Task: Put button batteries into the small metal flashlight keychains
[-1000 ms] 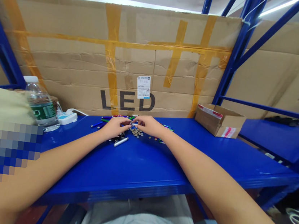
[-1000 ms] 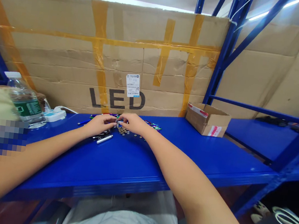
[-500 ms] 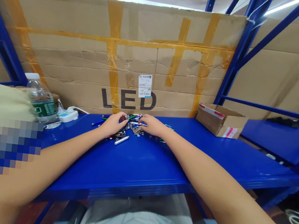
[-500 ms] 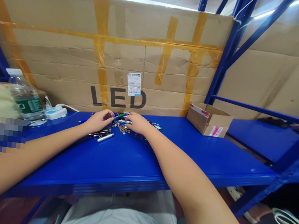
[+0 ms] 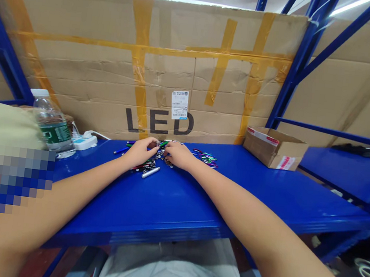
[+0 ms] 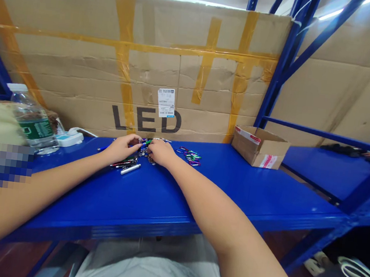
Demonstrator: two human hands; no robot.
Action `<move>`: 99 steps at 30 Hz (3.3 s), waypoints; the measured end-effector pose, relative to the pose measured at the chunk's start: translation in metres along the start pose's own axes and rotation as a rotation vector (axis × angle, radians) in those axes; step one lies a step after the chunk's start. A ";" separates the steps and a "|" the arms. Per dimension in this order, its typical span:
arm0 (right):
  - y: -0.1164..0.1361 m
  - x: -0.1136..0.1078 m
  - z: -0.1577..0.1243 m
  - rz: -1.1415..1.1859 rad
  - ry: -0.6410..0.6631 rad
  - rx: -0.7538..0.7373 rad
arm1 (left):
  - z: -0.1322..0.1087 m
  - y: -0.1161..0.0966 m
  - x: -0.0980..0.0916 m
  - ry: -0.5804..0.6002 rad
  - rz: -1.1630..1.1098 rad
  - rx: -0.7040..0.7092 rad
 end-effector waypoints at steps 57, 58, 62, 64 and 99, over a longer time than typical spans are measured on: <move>-0.007 -0.028 -0.020 0.485 0.157 0.079 | -0.001 -0.040 0.003 0.005 0.081 0.386; -0.009 -0.025 -0.019 0.593 0.189 0.101 | -0.001 -0.040 0.003 0.005 0.081 0.382; -0.012 -0.016 -0.019 0.832 0.252 0.170 | -0.001 -0.044 0.001 0.003 0.106 0.413; -0.011 -0.016 -0.019 0.838 0.261 0.186 | -0.003 -0.049 0.001 0.007 0.139 0.467; -0.012 -0.044 -0.021 0.411 0.010 0.146 | 0.005 -0.046 -0.004 0.041 -0.018 0.348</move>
Point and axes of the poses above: each hand's wrist, its own z-axis towards the middle knuckle, its own x-axis out of the palm, y = z × x, the point moved 10 cm from there along z, towards the middle knuckle, and after that the axes turned 13 degrees about x, right-handed, at the moved point
